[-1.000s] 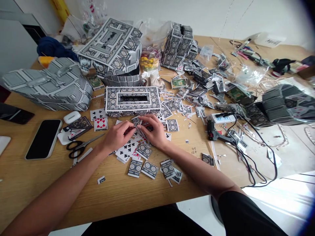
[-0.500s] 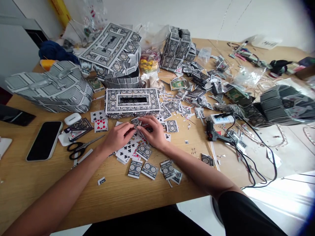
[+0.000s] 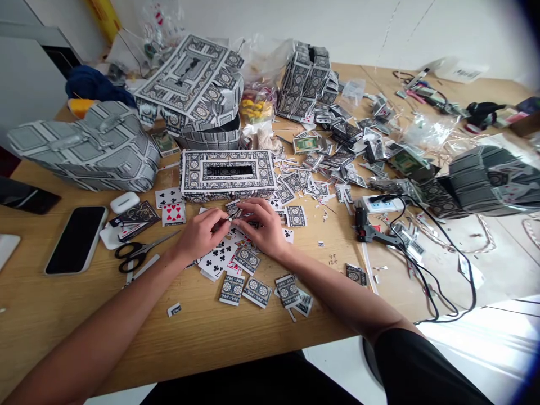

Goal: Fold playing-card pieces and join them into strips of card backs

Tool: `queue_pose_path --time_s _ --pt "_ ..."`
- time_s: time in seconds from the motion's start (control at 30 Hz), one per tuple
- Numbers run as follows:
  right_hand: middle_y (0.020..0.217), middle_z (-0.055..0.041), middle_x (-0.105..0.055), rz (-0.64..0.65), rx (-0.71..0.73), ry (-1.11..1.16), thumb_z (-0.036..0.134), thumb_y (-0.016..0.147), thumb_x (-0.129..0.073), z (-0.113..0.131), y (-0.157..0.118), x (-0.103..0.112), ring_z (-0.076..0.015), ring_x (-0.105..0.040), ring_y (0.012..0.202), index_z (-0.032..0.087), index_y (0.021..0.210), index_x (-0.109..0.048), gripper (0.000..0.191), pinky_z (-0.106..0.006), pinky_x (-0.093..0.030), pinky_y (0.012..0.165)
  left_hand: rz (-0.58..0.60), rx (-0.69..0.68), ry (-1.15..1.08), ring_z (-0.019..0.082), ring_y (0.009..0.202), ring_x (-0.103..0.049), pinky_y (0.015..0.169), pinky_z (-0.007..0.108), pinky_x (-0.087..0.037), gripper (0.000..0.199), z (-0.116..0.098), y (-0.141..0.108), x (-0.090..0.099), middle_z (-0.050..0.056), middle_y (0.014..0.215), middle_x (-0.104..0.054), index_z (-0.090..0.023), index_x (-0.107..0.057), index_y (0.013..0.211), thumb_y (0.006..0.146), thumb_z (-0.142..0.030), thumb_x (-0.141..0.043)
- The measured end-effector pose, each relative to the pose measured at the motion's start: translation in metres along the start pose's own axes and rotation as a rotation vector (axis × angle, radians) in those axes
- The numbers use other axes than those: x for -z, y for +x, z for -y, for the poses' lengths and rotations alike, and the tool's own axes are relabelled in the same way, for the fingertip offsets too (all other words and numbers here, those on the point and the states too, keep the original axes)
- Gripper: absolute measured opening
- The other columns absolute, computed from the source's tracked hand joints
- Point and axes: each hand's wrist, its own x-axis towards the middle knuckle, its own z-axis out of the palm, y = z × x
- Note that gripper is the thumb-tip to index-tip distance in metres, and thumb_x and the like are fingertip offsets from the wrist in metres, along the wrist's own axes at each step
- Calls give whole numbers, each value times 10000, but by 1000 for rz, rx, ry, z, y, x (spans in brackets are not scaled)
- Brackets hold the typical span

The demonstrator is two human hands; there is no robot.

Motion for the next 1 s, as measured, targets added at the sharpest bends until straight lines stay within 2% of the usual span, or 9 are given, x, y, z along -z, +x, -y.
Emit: queue_pose_path --time_s 0.23,0.4,0.67,0.83,1.0 --pt "1221 -76 -622 -51 14 -70 283 1008 -708 -2 0 0 -138 -702 851 256 1217 -731 211 -343 -667 781 9 -1 -12 174 853 -686 776 279 -518 68 3 0 0 27 914 -694 -200 -626 1068 1066 -204 -558" --pt "1135 -58 -651 -79 30 -111 288 1005 -715 -1 0 0 -131 -637 763 257 1192 -722 190 -319 -599 686 16 1 -58 191 881 -682 819 308 -536 131 -2 1 4 44 928 -684 -193 -625 1085 1074 -196 -495" --pt "927 -11 -649 -59 46 -172 278 983 -747 3 0 1 -127 -536 660 240 1061 -729 89 -301 -506 629 -60 -18 -14 166 801 -681 754 284 -545 39 -3 1 4 17 874 -697 -208 -644 1029 1033 -246 -634" --pt "912 -16 -668 -30 31 -213 306 979 -752 2 -1 1 -140 -561 686 232 981 -715 83 -299 -505 641 -83 -46 38 157 799 -683 748 268 -526 57 2 0 0 7 859 -688 -211 -630 1007 1058 -215 -606" --pt "954 -68 -688 23 146 -335 317 1038 -662 4 -6 -2 -187 -654 831 204 1063 -707 125 -332 -562 753 -95 -40 47 172 821 -673 767 284 -529 38 -1 1 1 21 881 -681 -211 -618 1030 1056 -210 -590"
